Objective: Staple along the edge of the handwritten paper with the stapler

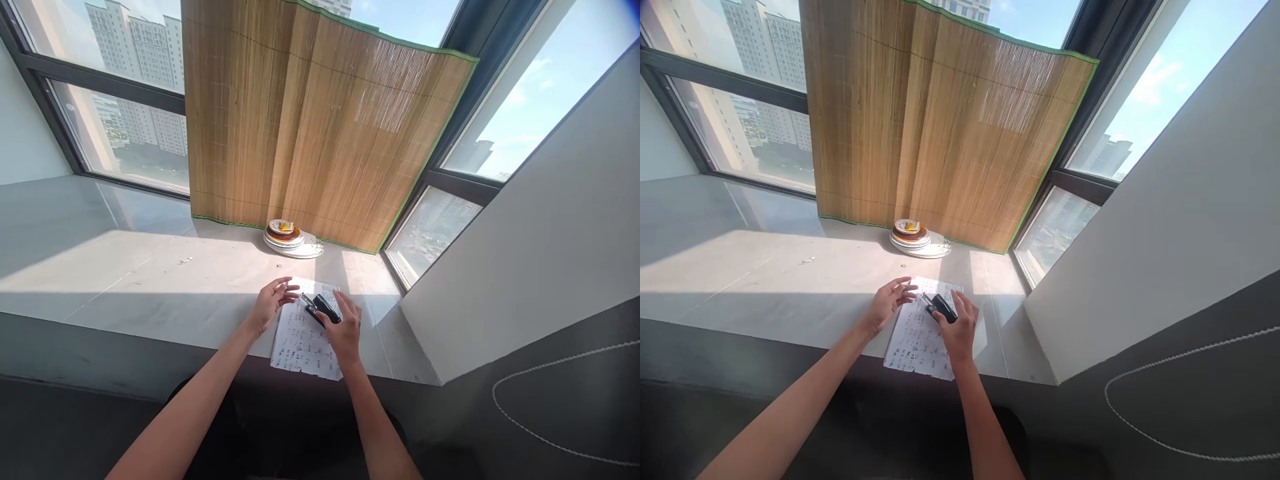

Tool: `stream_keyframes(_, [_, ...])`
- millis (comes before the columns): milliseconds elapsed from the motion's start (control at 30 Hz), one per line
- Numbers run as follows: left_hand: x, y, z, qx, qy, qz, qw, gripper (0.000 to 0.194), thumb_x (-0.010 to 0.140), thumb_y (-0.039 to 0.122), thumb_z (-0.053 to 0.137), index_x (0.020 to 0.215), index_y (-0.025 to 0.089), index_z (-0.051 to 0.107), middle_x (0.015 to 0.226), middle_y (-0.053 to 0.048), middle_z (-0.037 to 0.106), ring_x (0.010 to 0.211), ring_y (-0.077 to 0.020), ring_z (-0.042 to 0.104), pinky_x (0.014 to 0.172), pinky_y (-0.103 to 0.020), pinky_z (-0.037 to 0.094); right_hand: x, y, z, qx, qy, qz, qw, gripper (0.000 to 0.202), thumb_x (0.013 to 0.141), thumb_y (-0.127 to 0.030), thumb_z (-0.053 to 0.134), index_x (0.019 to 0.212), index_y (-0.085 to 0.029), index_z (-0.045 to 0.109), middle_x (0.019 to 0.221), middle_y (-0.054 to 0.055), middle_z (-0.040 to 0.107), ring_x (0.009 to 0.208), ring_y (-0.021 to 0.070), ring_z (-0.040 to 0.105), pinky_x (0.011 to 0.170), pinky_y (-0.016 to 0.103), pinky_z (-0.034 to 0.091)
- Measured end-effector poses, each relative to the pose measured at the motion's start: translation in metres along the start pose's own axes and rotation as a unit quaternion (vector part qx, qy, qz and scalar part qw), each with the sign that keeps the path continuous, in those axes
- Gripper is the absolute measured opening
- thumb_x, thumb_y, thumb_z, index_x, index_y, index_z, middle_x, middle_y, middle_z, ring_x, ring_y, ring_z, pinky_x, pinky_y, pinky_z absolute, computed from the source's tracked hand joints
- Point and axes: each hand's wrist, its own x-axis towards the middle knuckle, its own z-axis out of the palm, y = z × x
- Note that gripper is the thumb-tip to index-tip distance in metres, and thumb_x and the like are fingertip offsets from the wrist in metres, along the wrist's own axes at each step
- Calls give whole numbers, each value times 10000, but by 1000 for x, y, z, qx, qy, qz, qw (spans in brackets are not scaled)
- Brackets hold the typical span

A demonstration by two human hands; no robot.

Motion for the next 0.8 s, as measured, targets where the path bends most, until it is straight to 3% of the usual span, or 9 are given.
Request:
stream_keyframes(100, [-4,5,6,0,-73,11,997,709,898,532,840,1442,152,592,1145,-163,802,1006,-278,785,994,-415,560,17,-27,3,24,-93,-168,981,413,978,-297,736,1391,-315,728,1333,83,755,1229,301,655,987,467,602])
stream_keyframes(167, [-8,7,9,2,-112,7,994,825,848,583,868,1485,161,555,1079,-145,812,1023,-291,781,969,-390,552,27,-41,10,37,-141,-233,962,427,971,-186,735,1367,-345,736,1260,43,788,1146,255,687,964,409,606])
stream_keyframes(333, [-17,9,11,30,-130,-15,991,832,815,574,896,1474,169,591,1008,-129,814,1046,-286,764,982,-369,520,39,-49,26,42,-118,-249,960,282,935,-101,761,1096,-320,835,931,-7,825,905,197,722,812,309,601])
stream_keyframes(467, [-15,8,10,33,-145,-31,988,871,794,617,895,1479,165,604,1009,-146,810,1012,-298,765,975,-386,512,51,-38,13,62,-102,-258,959,122,918,-197,805,961,-304,843,850,1,810,861,206,710,775,329,597])
stream_keyframes(567, [-9,9,6,21,-109,-25,993,729,814,663,853,1323,162,708,1033,-152,803,876,-259,745,927,-388,523,78,-4,-9,108,-25,-169,979,89,945,-276,751,934,-284,840,915,33,824,890,239,719,809,385,604])
stream_keyframes(667, [-5,11,3,27,-27,-7,999,497,958,654,696,1086,178,763,824,-68,744,695,-180,633,783,-335,502,112,54,-22,55,56,-49,996,134,896,-357,746,867,-258,830,906,61,823,897,279,711,795,421,584])
stream_keyframes(800, [-3,8,-1,55,28,34,998,347,993,553,676,1037,212,720,706,4,621,643,-160,530,690,-297,441,137,127,-11,-102,-17,35,994,172,851,-225,671,727,-217,790,841,95,796,851,265,683,811,382,527])
